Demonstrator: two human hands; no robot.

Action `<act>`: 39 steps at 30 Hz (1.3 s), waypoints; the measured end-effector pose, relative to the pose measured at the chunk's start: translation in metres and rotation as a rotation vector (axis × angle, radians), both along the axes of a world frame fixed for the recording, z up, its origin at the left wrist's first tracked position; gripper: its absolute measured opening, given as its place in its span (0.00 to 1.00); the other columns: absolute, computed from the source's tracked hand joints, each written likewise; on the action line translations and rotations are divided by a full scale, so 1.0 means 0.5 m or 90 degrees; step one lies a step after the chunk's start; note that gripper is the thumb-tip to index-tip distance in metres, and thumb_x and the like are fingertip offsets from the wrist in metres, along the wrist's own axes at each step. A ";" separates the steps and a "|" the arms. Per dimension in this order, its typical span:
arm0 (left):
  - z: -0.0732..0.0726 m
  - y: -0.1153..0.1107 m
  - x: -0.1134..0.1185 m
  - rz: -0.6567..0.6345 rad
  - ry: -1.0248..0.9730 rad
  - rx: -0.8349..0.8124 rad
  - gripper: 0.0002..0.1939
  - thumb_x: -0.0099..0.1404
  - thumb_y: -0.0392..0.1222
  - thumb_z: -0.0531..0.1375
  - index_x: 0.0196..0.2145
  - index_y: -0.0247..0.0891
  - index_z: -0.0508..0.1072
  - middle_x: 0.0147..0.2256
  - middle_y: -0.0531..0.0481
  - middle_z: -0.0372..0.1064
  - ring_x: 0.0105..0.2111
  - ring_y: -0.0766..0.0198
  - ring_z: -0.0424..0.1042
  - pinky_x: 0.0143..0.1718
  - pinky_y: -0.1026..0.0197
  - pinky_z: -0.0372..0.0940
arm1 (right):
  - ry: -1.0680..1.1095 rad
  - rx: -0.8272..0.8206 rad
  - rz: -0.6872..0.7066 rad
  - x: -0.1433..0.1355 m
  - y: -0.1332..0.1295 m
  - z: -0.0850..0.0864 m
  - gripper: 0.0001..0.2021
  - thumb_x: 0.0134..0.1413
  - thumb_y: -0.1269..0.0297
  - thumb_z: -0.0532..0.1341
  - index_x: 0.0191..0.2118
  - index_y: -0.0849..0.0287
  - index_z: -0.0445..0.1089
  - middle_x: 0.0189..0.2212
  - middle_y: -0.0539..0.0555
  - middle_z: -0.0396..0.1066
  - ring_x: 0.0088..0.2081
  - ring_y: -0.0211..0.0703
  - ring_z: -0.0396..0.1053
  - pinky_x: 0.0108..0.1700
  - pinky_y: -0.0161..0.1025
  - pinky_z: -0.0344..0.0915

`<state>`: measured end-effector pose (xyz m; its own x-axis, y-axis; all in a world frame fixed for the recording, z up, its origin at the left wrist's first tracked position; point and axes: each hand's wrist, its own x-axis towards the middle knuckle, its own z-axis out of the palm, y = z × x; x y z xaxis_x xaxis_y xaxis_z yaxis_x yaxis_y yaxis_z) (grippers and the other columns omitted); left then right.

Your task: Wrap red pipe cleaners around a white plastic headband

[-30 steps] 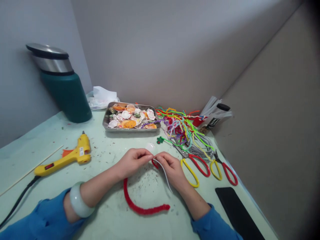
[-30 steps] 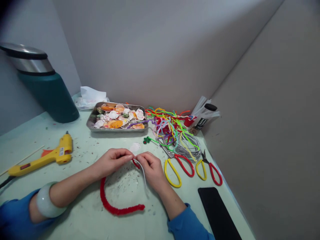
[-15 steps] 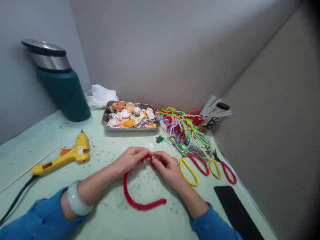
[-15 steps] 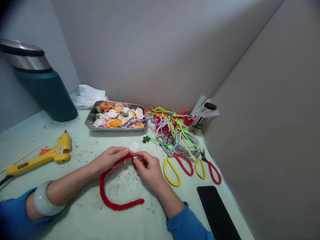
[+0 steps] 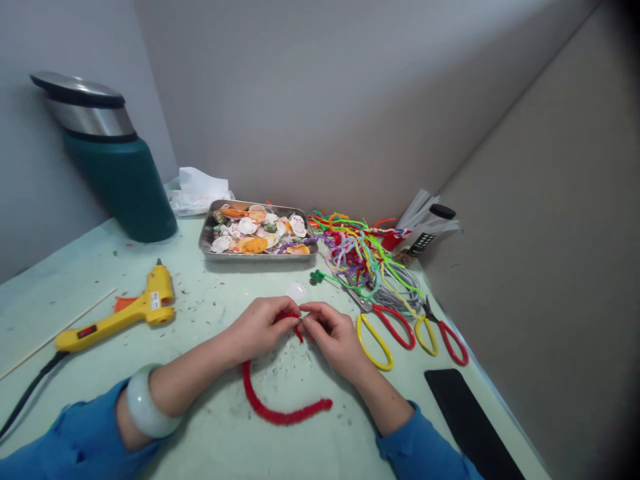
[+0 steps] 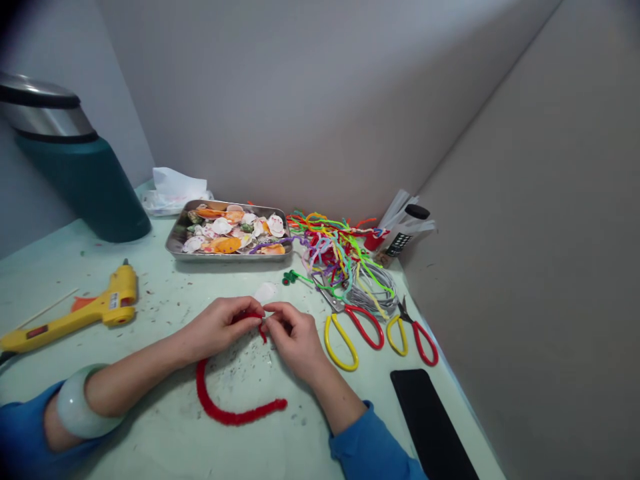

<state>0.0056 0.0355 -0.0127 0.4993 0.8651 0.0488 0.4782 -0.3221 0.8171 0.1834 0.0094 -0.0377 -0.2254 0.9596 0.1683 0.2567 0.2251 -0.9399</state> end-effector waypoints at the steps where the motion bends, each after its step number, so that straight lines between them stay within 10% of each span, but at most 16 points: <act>1: -0.003 0.000 -0.001 -0.002 0.005 0.001 0.07 0.60 0.39 0.54 0.32 0.37 0.71 0.26 0.54 0.69 0.25 0.67 0.64 0.28 0.66 0.56 | 0.006 0.002 0.002 0.000 0.000 0.000 0.11 0.55 0.68 0.55 0.44 0.59 0.69 0.26 0.51 0.72 0.26 0.36 0.66 0.29 0.32 0.63; 17: 0.002 -0.009 0.002 -0.058 0.000 0.108 0.10 0.62 0.35 0.52 0.31 0.38 0.73 0.30 0.52 0.72 0.31 0.67 0.69 0.34 0.66 0.59 | 0.033 0.005 0.023 -0.001 -0.003 0.006 0.11 0.55 0.67 0.56 0.44 0.60 0.68 0.23 0.49 0.68 0.24 0.35 0.65 0.29 0.33 0.63; 39: 0.001 0.005 0.000 0.064 -0.140 -0.169 0.09 0.59 0.42 0.54 0.35 0.34 0.69 0.26 0.52 0.70 0.21 0.70 0.62 0.21 0.67 0.55 | 0.108 -0.052 -0.084 0.002 0.008 -0.009 0.08 0.54 0.63 0.58 0.38 0.59 0.69 0.21 0.47 0.66 0.21 0.33 0.61 0.24 0.30 0.59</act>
